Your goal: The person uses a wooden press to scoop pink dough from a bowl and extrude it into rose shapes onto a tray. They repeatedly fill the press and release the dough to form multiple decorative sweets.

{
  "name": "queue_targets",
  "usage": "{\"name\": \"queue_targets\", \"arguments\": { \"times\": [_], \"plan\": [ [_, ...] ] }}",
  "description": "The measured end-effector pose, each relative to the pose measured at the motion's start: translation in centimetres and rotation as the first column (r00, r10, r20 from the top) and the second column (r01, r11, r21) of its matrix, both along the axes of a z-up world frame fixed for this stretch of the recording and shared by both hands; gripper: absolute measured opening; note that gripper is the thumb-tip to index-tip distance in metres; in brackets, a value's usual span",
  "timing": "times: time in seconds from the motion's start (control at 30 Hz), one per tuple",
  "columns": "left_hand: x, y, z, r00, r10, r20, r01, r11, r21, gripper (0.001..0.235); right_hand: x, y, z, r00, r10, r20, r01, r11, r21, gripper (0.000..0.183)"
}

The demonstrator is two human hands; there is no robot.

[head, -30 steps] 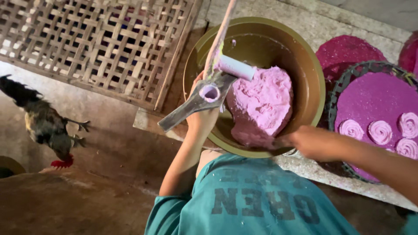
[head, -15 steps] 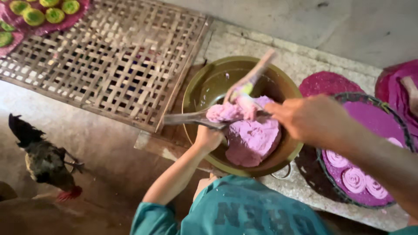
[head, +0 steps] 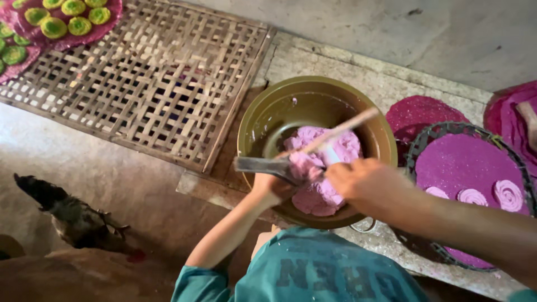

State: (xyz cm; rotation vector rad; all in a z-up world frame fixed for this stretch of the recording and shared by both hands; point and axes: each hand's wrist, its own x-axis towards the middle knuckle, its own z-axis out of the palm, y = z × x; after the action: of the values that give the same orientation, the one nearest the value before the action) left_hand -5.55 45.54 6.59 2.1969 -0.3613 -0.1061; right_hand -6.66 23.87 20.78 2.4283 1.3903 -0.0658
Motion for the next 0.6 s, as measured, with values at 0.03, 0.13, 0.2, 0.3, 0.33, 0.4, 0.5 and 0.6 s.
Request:
{"name": "queue_targets", "arguments": {
  "times": [0.03,0.13,0.2,0.3,0.33,0.4,0.5,0.6],
  "plan": [
    [0.2,0.7,0.2,0.999,0.046,0.006,-0.045,0.998,-0.046,0.053,0.1,-0.9,1.5,0.994,-0.101,-0.049,0.101,0.995,-0.019,0.027],
    [1.7,2.4,0.9,0.99,0.131,0.06,-0.121,0.982,-0.146,0.049,0.1,-3.0,6.0,0.983,-0.186,-0.003,0.185,0.979,0.082,0.037],
    [2.7,2.4,1.0,0.981,0.122,0.15,-0.098,0.983,-0.157,0.052,0.4,-2.1,6.0,0.978,-0.185,0.096,0.187,0.982,-0.022,0.029],
    [2.5,0.9,-0.5,0.962,0.097,0.256,-0.054,0.984,-0.172,0.056,0.4,0.4,2.7,0.972,-0.088,0.219,0.106,0.992,-0.07,0.015],
    [2.7,0.6,-0.8,0.948,0.084,0.306,-0.027,0.983,-0.184,0.053,0.5,1.5,1.8,0.966,-0.049,0.252,0.075,0.993,-0.092,0.013],
    [2.6,0.3,-2.0,0.919,0.058,0.39,0.027,0.978,-0.209,0.046,0.6,2.8,0.9,0.956,-0.007,0.293,0.014,1.0,-0.023,0.015],
    [2.3,1.2,-3.6,0.863,0.005,0.505,-0.016,1.0,0.018,0.059,0.6,3.1,2.4,0.987,0.048,0.15,-0.051,0.999,0.013,0.015],
    [2.9,2.6,-3.0,0.99,0.114,0.089,-0.11,0.993,-0.049,0.019,0.7,0.6,6.4,0.954,-0.287,-0.089,0.29,0.957,0.015,0.017]
  ]
}}
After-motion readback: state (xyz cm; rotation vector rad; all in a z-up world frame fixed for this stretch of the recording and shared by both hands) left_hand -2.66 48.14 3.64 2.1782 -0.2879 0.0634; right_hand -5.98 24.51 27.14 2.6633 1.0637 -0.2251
